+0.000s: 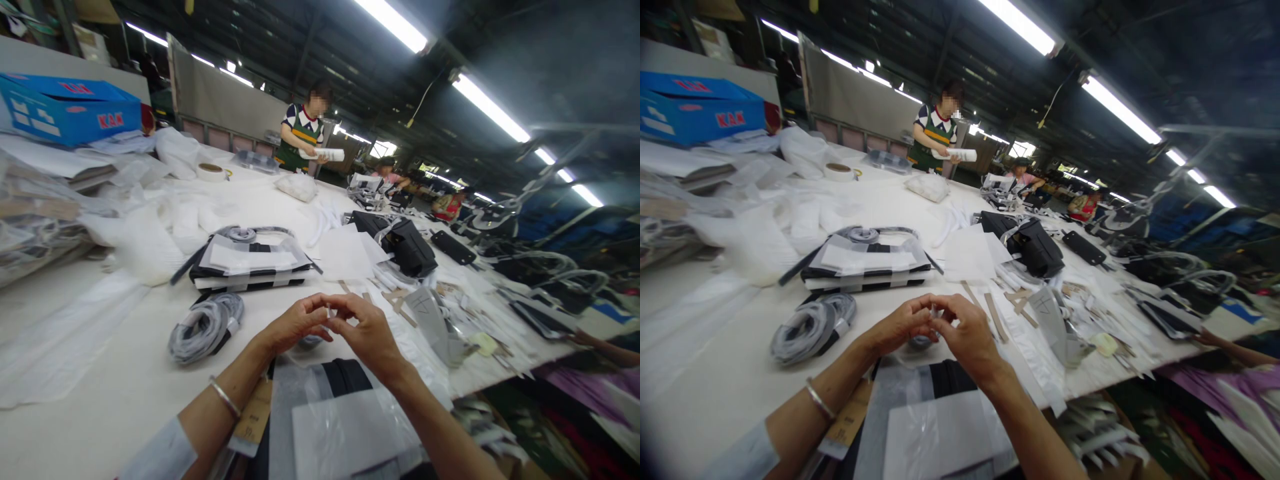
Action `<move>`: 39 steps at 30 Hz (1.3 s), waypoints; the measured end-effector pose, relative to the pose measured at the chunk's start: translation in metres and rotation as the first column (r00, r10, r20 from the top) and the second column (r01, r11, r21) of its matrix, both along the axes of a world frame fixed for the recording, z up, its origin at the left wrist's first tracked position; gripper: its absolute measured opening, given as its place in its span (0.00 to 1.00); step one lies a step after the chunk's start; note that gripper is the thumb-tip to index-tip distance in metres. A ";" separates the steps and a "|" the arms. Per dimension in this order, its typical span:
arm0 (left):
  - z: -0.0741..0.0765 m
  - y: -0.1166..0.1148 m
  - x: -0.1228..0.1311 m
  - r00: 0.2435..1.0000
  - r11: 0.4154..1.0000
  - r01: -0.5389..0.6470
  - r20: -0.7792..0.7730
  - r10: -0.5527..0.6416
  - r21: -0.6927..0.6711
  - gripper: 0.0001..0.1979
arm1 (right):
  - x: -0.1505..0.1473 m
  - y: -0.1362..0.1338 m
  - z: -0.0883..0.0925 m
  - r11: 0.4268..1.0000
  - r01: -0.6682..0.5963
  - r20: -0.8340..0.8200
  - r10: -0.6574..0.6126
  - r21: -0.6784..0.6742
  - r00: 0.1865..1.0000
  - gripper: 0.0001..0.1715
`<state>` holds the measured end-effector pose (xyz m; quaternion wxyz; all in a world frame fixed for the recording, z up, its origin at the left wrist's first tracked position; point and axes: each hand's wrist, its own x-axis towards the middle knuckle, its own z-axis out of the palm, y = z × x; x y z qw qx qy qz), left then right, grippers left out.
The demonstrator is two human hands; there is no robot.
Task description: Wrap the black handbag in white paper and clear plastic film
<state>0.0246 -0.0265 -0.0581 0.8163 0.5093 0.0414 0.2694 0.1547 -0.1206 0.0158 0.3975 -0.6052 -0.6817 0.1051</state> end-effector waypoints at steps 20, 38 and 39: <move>0.004 0.006 0.004 0.910 0.907 -0.154 -0.302 0.285 0.392 0.28 | 0.010 0.012 -0.013 0.984 0.163 -0.474 -0.175 -0.066 0.863 0.20; 0.004 0.004 0.004 0.886 0.955 -0.060 -0.425 0.184 0.290 0.35 | 0.011 0.003 -0.011 0.987 0.155 -0.194 -0.145 0.037 0.970 0.21; 0.001 0.006 0.004 0.887 0.958 -0.063 -0.425 0.182 0.279 0.35 | 0.011 0.004 -0.011 0.987 0.156 -0.203 -0.146 0.034 0.968 0.21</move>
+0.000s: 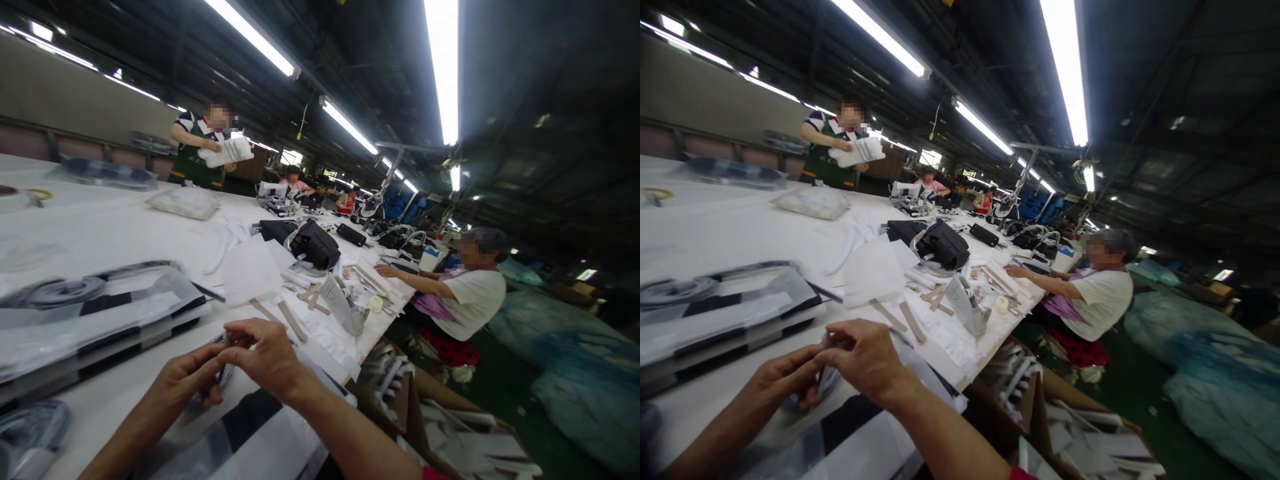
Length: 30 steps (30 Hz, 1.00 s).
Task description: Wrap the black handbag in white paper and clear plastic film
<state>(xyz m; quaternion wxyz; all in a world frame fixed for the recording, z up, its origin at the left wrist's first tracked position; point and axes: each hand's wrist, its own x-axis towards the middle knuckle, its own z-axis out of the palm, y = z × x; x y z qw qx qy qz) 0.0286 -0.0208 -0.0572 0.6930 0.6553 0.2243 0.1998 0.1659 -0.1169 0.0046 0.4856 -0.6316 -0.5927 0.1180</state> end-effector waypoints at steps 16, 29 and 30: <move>-0.005 -0.002 -0.002 0.988 0.996 -0.007 0.151 0.021 -0.092 0.28 | 0.003 0.006 -0.008 0.988 -0.107 -0.378 0.059 -0.108 0.924 0.20; -0.013 0.013 0.001 0.910 0.961 -0.249 0.310 0.276 -0.124 0.27 | 0.168 -0.016 0.029 0.836 0.412 0.289 -0.521 0.363 0.803 0.22; -0.014 0.013 0.001 0.906 0.960 -0.255 0.318 0.278 -0.114 0.27 | 0.172 -0.016 0.028 0.844 0.416 0.307 -0.517 0.339 0.799 0.24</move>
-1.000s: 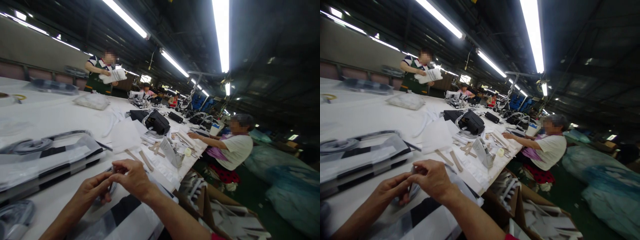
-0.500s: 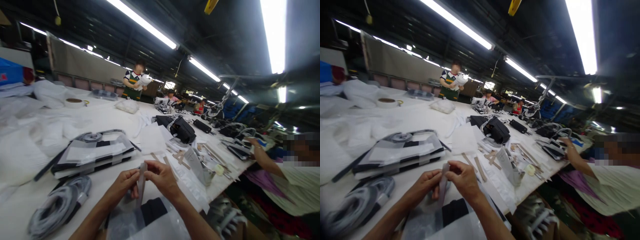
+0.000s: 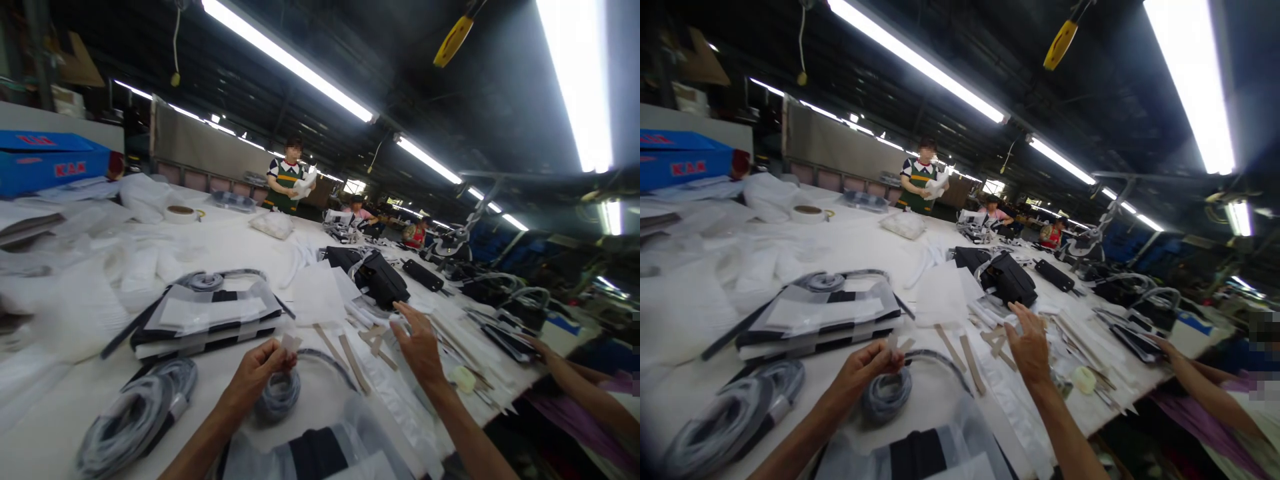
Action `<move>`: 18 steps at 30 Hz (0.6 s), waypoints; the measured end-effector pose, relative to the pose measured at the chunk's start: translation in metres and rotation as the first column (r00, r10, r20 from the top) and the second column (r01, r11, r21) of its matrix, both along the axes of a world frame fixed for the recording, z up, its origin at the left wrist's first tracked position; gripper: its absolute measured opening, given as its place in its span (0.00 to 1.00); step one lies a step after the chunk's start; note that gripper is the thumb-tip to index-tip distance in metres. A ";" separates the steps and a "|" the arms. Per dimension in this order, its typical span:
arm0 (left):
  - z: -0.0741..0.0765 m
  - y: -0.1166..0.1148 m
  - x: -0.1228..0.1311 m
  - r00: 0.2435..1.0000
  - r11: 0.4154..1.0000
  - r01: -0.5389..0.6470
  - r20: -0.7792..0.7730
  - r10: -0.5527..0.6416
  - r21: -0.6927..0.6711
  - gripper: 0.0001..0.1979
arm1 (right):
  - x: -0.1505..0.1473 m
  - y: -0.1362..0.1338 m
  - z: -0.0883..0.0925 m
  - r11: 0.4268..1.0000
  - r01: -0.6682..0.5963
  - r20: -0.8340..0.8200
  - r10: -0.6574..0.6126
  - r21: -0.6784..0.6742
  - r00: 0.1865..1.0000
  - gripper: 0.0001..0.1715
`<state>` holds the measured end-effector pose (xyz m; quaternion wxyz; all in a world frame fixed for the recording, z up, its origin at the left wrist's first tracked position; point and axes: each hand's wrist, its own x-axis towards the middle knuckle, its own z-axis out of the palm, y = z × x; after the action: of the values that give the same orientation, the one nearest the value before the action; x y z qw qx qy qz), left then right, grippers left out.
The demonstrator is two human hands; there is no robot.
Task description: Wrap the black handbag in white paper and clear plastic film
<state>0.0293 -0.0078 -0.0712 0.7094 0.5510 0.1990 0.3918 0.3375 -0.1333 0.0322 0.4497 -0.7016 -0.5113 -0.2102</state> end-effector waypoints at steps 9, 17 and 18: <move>0.006 -0.001 -0.004 0.974 0.954 -0.115 -0.157 0.163 0.278 0.21 | -0.139 0.018 -0.056 0.830 -0.535 -0.652 0.319 -0.157 0.687 0.16; 0.004 -0.004 -0.002 0.970 0.892 0.022 -0.227 0.091 0.451 0.15 | -0.172 0.037 -0.063 0.806 -0.590 -0.756 0.413 0.044 0.508 0.11; 0.003 -0.004 -0.002 0.969 0.884 0.029 -0.231 0.090 0.467 0.14 | -0.170 0.037 -0.063 0.807 -0.586 -0.786 0.409 0.073 0.464 0.13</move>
<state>0.0278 -0.0114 -0.0683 0.5193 0.7466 0.1939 0.3679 0.1673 -0.0968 -0.0310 0.5886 -0.5825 -0.4696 0.3060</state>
